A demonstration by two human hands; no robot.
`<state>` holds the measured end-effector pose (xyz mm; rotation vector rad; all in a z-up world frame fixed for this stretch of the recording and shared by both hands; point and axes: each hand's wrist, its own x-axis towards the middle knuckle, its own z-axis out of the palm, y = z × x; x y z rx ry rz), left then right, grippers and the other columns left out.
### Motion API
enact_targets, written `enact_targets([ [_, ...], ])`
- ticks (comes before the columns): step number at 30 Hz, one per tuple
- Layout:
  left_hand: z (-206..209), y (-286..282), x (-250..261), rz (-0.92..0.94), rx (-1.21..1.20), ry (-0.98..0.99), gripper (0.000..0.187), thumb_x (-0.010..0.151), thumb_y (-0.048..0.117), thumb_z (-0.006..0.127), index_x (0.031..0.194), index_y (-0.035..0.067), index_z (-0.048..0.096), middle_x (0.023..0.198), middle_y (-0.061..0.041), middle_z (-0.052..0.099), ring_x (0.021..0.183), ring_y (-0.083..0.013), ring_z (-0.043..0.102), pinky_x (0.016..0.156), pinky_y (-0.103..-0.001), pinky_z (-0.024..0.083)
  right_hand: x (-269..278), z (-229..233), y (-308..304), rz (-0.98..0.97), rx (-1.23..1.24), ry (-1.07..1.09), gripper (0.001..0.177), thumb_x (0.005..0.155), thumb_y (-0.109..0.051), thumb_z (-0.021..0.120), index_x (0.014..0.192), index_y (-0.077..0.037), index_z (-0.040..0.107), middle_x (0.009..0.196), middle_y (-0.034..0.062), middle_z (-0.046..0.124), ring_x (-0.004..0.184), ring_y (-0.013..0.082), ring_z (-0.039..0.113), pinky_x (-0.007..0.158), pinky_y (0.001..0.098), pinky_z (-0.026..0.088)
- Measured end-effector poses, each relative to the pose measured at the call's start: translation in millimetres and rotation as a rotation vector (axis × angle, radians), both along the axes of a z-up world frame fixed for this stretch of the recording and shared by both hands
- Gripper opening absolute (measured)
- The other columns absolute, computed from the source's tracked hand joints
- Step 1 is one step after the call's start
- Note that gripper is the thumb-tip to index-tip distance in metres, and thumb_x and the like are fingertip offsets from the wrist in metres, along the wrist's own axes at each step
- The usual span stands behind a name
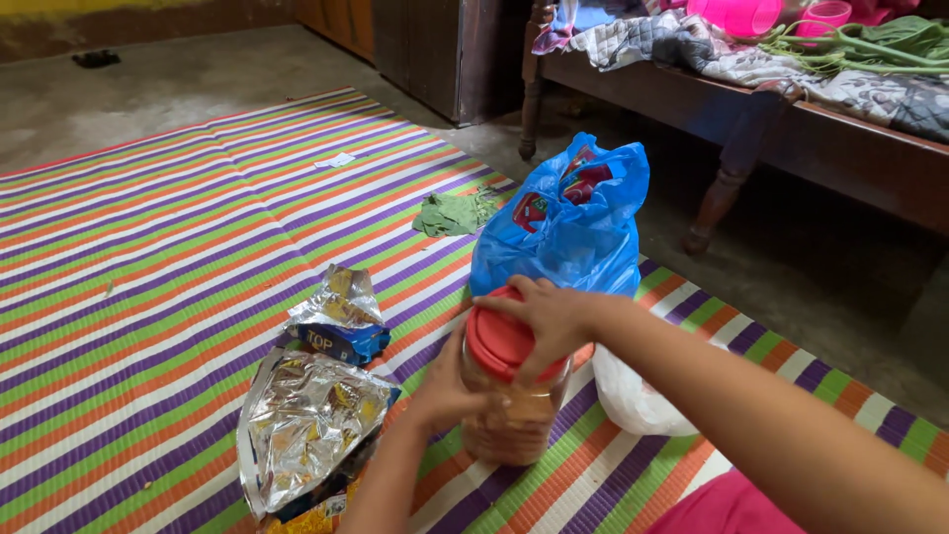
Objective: Transferring snacks into a storage jar, tidying items on a bed, and hanging a motorcycle helmet on a wall hook.
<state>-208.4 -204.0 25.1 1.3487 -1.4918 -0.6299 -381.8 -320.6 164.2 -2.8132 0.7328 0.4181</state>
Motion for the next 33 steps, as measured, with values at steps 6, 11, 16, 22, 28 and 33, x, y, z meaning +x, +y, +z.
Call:
enact_targets([
  [6,13.5,4.7,-5.1,-0.006,0.005,0.058,0.135,0.050,0.035,0.096,0.161,0.013,0.022,0.160,-0.015,0.043,0.148,-0.0285,0.043,0.117,-0.040,0.039,-5.4,-61.4,26.3,-0.146,-0.300,-0.528,0.109,0.056,-0.066,0.080,0.153,-0.034,0.045,0.152,0.0313,0.034,0.133,0.0502,0.043,0.104,0.0555,0.044],
  [11,8.2,3.1,-8.6,0.057,0.040,0.058,0.135,0.049,0.030,0.095,0.160,0.014,0.021,0.160,-0.013,0.043,0.146,-0.0264,0.046,0.114,-0.039,0.043,18.6,-49.2,58.3,-0.541,-0.327,-0.512,0.106,0.053,-0.071,0.077,0.149,-0.036,0.048,0.154,0.0266,0.033,0.132,0.0482,0.041,0.105,0.0598,0.041],
  [16,14.4,8.1,-9.0,0.040,0.103,0.077,0.134,0.050,0.028,0.090,0.163,0.017,0.020,0.159,-0.012,0.045,0.145,-0.0260,0.049,0.113,-0.038,0.045,12.9,-47.2,36.4,-0.584,-0.301,-0.388,0.112,0.053,-0.075,0.079,0.151,-0.036,0.043,0.156,0.0277,0.027,0.136,0.0502,0.032,0.103,0.0694,0.033],
  [22,4.1,3.8,-10.8,0.052,0.024,0.022,0.135,0.050,0.034,0.095,0.161,0.014,0.021,0.158,-0.014,0.046,0.144,-0.0277,0.048,0.113,-0.039,0.043,-3.2,-52.3,32.6,-0.233,-0.249,-0.446,0.112,0.052,-0.076,0.077,0.151,-0.033,0.047,0.154,0.0254,0.035,0.135,0.0464,0.038,0.103,0.0591,0.038],
  [28,-5.9,2.2,-9.9,0.074,0.035,0.048,0.138,0.047,0.035,0.097,0.160,0.014,0.022,0.156,-0.014,0.049,0.143,-0.0266,0.051,0.113,-0.039,0.045,9.7,-55.2,47.6,-0.425,-0.325,-0.554,0.110,0.049,-0.075,0.077,0.148,-0.035,0.052,0.152,0.0232,0.040,0.133,0.0429,0.042,0.100,0.0542,0.041],
  [33,3.9,5.2,-9.3,0.026,0.064,0.005,0.134,0.053,0.027,0.096,0.161,0.016,0.017,0.158,-0.014,0.041,0.145,-0.0272,0.043,0.111,-0.039,0.042,15.7,-45.4,54.3,-0.553,-0.321,-0.438,0.115,0.047,-0.077,0.081,0.149,-0.036,0.046,0.154,0.0239,0.032,0.134,0.0467,0.036,0.096,0.0609,0.039],
])
